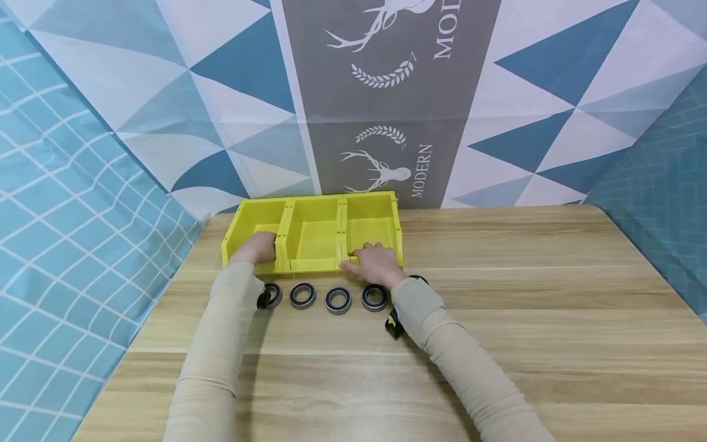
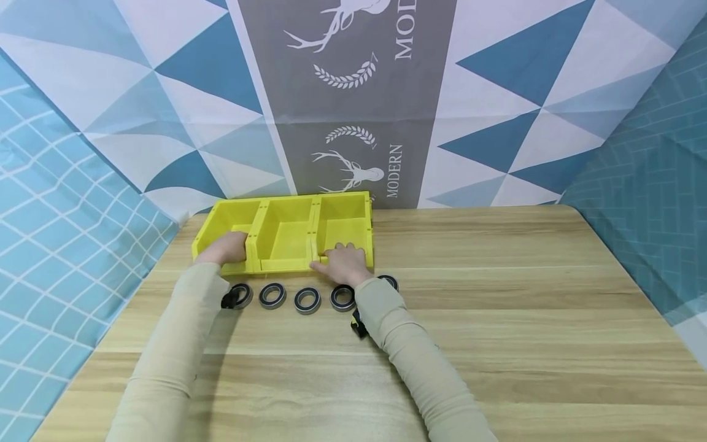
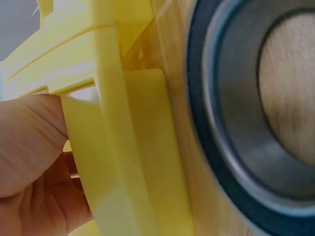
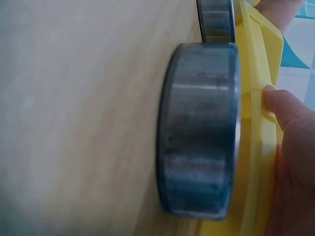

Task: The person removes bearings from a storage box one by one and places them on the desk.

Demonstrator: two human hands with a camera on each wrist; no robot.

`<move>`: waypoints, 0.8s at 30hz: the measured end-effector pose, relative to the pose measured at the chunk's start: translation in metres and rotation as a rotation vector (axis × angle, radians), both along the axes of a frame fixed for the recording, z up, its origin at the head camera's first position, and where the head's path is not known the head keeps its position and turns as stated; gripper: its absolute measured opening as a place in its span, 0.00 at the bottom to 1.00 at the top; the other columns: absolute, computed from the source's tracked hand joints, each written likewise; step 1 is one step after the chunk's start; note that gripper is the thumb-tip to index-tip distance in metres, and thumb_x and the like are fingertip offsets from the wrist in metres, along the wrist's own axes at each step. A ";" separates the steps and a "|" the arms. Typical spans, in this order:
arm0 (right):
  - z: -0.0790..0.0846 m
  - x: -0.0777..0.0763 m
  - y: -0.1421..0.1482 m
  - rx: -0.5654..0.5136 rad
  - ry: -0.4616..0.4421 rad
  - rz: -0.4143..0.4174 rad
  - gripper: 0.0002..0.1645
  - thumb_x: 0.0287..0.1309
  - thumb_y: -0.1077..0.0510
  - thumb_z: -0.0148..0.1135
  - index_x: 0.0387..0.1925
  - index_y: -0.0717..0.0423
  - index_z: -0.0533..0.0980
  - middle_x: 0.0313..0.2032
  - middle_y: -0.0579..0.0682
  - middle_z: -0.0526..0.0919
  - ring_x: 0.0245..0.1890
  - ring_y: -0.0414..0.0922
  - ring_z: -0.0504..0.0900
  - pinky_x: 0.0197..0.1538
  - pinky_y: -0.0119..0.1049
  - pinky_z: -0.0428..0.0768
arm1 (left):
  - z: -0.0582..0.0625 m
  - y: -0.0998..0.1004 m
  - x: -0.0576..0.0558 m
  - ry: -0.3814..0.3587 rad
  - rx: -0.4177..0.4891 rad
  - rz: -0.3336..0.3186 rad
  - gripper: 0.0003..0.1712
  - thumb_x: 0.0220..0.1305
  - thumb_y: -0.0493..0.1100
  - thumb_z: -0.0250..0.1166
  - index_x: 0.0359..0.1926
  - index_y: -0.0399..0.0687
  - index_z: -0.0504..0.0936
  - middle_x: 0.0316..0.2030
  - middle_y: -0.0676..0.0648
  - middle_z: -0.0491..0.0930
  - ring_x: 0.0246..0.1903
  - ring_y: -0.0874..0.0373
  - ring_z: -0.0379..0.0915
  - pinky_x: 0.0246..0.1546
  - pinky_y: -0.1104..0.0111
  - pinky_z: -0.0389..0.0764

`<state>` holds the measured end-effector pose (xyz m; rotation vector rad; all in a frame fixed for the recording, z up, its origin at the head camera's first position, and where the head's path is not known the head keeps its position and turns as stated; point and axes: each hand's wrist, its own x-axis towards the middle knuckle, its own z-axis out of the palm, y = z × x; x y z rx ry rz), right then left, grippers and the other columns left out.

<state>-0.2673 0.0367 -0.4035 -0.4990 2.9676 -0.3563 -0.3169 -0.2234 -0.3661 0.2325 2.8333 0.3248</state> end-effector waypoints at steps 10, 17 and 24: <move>0.000 0.001 0.000 0.026 0.008 0.003 0.39 0.49 0.28 0.34 0.55 0.44 0.66 0.50 0.51 0.69 0.44 0.50 0.68 0.39 0.44 0.67 | -0.006 -0.004 0.000 0.076 0.027 -0.022 0.05 0.51 0.32 0.53 0.30 0.44 0.69 0.31 0.42 0.73 0.31 0.51 0.66 0.33 0.61 0.66; 0.000 0.000 0.001 0.018 0.010 0.002 0.39 0.49 0.28 0.34 0.55 0.45 0.66 0.50 0.51 0.69 0.45 0.50 0.68 0.41 0.45 0.67 | -0.011 -0.009 -0.001 0.114 0.053 -0.030 0.04 0.51 0.33 0.51 0.30 0.42 0.69 0.26 0.43 0.70 0.25 0.52 0.63 0.25 0.65 0.64; 0.001 0.000 0.002 0.013 0.004 0.005 0.39 0.49 0.28 0.35 0.55 0.46 0.66 0.51 0.52 0.68 0.46 0.51 0.67 0.42 0.47 0.66 | -0.012 -0.010 0.000 0.145 0.071 -0.021 0.11 0.51 0.35 0.53 0.38 0.39 0.71 0.30 0.42 0.72 0.28 0.51 0.64 0.26 0.64 0.64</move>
